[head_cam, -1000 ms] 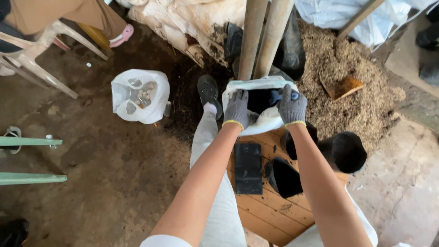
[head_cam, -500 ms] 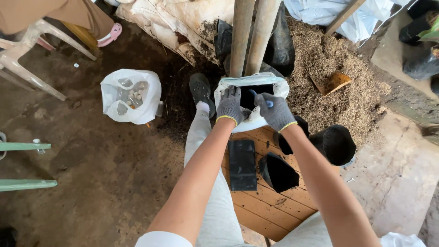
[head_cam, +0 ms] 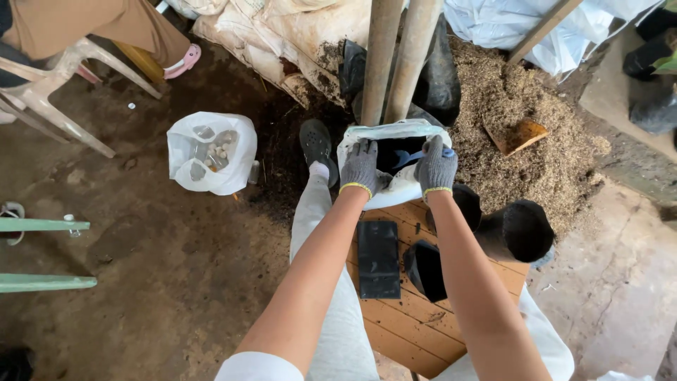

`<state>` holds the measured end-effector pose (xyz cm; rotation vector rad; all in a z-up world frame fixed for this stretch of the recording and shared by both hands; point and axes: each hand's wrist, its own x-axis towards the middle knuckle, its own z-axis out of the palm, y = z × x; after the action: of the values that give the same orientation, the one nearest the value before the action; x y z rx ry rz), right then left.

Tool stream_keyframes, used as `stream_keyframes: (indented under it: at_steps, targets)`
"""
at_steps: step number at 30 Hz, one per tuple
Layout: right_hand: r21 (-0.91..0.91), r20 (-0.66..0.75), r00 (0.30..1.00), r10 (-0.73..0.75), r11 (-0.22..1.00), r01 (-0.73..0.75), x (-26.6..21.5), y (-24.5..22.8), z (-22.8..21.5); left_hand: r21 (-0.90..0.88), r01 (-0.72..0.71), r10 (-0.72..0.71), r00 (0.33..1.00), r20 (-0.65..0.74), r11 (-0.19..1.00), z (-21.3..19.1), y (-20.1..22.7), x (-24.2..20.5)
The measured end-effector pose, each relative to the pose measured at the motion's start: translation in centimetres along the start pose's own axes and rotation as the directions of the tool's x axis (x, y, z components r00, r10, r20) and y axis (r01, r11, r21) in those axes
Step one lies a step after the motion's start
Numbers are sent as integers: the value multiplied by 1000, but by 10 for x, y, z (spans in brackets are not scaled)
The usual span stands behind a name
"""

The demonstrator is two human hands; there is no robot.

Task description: The person scoops soil from a large white sack using a blue scoop and pours it into black plastic pots placed on a wooden board. The person repeats this process to fill the pots with soil.

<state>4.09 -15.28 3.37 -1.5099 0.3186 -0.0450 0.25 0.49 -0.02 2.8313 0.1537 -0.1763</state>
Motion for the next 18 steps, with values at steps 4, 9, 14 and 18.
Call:
stream_keyframes:
  at_steps: [4, 9, 14, 18]
  targets:
    - [24, 46, 999, 8, 1000, -9, 10, 18, -16, 31, -1, 2, 999, -42, 1000, -6, 9, -10]
    - [11, 52, 999, -12, 1000, 12, 3, 7, -27, -7, -7, 7, 999, -35, 1000, 3, 1, -4]
    - [28, 44, 997, -63, 998, 62, -1, -7, -29, 60, -13, 15, 999, -31, 998, 14, -3, 3]
    - [19, 105, 991, -88, 996, 87, -9, -17, -31, 38, -17, 19, 999, -34, 999, 17, -4, 3]
